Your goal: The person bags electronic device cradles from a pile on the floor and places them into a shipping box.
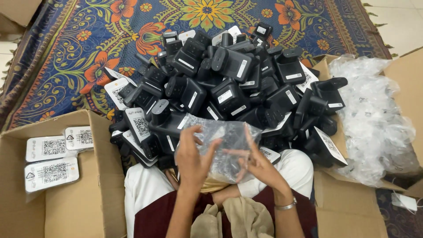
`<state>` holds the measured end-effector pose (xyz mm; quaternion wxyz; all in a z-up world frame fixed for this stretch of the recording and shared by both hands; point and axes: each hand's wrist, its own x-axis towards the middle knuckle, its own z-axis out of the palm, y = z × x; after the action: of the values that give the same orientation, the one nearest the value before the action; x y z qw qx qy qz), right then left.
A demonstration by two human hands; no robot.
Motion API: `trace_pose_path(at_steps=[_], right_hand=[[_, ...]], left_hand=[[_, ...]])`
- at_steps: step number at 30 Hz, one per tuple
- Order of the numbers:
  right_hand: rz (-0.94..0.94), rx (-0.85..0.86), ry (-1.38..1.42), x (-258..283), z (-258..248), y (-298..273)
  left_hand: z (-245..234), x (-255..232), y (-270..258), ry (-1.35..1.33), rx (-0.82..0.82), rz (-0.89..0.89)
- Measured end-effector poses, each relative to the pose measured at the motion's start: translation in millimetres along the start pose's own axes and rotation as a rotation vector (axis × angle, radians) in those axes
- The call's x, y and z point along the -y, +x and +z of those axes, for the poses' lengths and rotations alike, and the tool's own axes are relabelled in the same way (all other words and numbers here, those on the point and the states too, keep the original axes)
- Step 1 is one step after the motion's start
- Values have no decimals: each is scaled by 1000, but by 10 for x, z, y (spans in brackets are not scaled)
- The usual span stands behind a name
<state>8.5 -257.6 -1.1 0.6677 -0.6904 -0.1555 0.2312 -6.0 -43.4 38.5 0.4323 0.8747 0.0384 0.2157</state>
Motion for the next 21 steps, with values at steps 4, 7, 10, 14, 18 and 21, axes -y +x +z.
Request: trace_pose_path(at_steps=[4, 7, 10, 14, 18, 21], right_hand=[[-74, 28, -38, -294, 153, 39], [49, -30, -354, -326, 128, 28], [69, 50, -140, -174, -45, -1], [-38, -321, 151, -312, -432, -104], [29, -492, -34, -747, -698, -148], [198, -453, -503, -860, -553, -143]], left_hand=[[134, -388, -167, -70, 69, 136], [191, -344, -254, -126, 93, 230], [218, -234, -249, -205, 137, 110], [140, -172, -208, -221, 53, 67], [97, -248, -185, -187, -1, 99], [137, -314, -183, -169, -3, 93]])
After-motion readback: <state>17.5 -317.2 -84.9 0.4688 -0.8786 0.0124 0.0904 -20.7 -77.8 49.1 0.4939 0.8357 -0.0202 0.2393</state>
